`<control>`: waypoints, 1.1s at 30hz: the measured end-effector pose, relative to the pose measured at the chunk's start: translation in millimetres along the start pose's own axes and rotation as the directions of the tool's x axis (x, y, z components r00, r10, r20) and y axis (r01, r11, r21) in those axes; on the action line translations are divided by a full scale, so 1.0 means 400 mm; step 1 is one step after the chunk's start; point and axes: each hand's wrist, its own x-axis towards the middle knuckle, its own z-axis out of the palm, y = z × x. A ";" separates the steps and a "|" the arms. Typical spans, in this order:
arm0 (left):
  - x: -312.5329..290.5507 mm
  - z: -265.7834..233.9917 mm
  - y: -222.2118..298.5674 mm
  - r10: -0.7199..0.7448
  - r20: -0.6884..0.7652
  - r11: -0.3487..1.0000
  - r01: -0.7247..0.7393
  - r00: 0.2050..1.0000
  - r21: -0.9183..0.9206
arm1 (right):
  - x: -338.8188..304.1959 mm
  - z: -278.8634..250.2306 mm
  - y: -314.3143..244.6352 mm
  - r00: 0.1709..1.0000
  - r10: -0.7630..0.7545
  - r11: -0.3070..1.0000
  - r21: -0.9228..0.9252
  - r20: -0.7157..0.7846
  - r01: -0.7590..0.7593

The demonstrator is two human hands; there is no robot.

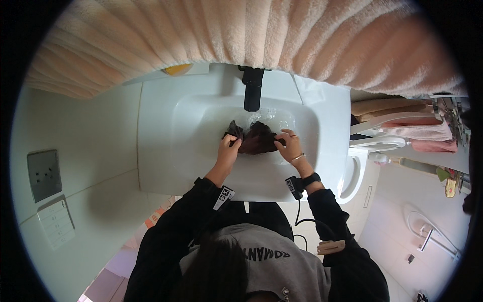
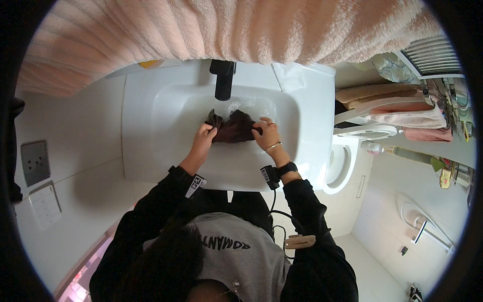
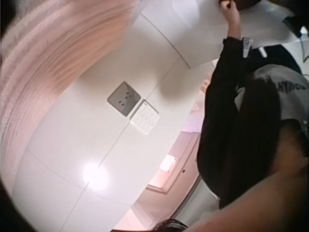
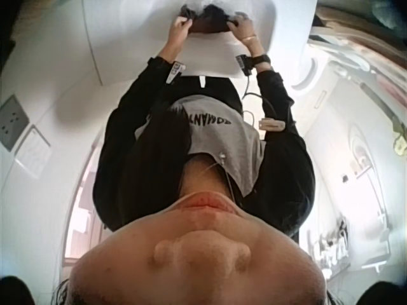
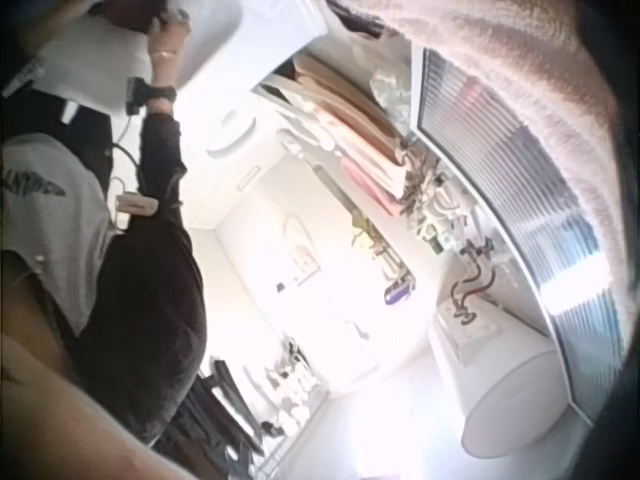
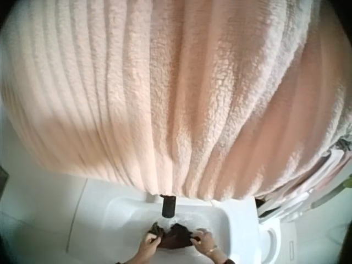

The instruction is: The person washes a dark cloth under running water in a bathroom sink, wrings it out, wipes the sink and toilet, then hangs the cloth on a wall rack.

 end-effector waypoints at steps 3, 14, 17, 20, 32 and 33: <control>-0.046 -0.015 0.014 -0.113 0.144 0.961 0.145 0.983 -0.235 | 0.017 0.065 -0.064 0.963 -0.270 0.902 0.347 -0.014 0.258; -0.100 -0.085 0.054 -0.081 0.079 0.722 0.114 0.994 -0.683 | -0.027 0.054 -0.236 0.844 -0.435 0.848 -0.171 0.314 0.501; -0.095 -0.106 0.040 -0.091 0.094 0.565 0.129 0.991 -0.815 | -0.042 0.068 -0.245 0.844 -0.360 0.907 -0.064 0.398 0.417; -0.085 -0.136 0.027 -0.059 0.169 0.494 0.176 0.984 -0.851 | -0.052 0.082 -0.246 0.871 -0.260 0.944 -0.081 0.416 0.320; -0.102 -0.164 0.007 -0.144 -0.008 0.712 0.098 0.990 -0.695 | -0.014 -0.067 -0.169 1.000 0.027 0.988 -0.151 -0.014 -0.028; -0.098 -0.171 0.004 -0.124 -0.024 0.710 0.071 0.992 -0.701 | -0.003 -0.088 -0.153 0.997 0.072 0.995 -0.069 -0.038 -0.074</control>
